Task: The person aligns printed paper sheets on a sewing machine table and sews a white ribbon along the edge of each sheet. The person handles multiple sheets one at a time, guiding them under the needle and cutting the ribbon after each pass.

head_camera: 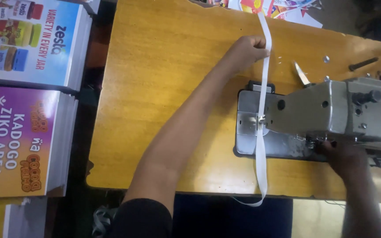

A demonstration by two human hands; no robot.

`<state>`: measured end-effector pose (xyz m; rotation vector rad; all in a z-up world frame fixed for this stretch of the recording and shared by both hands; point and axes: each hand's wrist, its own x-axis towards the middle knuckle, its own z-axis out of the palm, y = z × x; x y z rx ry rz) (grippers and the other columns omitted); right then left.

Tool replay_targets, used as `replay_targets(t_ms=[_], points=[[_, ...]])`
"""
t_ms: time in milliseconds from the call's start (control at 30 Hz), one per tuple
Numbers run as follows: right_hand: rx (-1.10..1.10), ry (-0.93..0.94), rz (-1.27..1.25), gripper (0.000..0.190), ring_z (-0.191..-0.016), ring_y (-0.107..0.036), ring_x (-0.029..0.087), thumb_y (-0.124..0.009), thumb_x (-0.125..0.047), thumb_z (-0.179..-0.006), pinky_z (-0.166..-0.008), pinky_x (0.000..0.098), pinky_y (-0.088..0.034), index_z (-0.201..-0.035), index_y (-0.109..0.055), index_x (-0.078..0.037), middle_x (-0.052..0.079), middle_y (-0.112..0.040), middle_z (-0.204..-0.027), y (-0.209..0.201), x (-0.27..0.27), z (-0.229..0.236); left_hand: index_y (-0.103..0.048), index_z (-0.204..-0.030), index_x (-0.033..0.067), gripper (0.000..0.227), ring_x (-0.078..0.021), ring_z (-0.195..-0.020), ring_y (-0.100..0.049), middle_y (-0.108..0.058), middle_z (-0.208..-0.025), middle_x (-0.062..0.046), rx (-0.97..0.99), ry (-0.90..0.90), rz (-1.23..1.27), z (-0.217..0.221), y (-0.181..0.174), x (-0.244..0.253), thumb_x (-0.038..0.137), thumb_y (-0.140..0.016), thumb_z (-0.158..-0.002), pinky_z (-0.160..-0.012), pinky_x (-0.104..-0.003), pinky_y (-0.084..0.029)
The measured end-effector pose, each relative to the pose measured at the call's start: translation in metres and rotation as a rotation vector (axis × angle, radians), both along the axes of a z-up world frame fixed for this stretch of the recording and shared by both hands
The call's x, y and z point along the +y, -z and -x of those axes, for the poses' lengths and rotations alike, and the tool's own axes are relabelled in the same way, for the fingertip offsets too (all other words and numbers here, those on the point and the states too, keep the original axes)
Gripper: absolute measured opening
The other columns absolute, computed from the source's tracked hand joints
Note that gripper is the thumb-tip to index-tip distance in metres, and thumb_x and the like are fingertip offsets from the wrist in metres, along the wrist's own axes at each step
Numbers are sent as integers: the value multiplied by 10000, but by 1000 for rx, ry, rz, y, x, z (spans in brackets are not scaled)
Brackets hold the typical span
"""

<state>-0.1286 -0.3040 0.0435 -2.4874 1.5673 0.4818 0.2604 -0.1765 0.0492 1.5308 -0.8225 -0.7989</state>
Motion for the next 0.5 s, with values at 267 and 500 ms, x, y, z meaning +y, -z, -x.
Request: replay_targets(t_ms=[267, 500], points=[[-530, -162, -427, 370, -1222, -669, 334, -654, -162, -1014, -1060, 461, -561, -1365, -641, -48, 179, -699, -1335, 18, -49, 18, -424, -682, 207, 354, -147, -658, -481, -518, -710, 31, -415, -97, 51, 3, 45, -36, 163, -688, -913, -592, -347, -323], [-494, -787, 17, 659, -1382, -598, 389, -787, -74, -858, -1245, 502, -495, -1480, -574, -32, 211, -637, -1461, 15, -46, 31, -552, -635, 205, 264, -231, -741, -608, -627, -780, 11, -544, -122, 26, -2, 64, -53, 266, -691, -851, -610, -415, -414]])
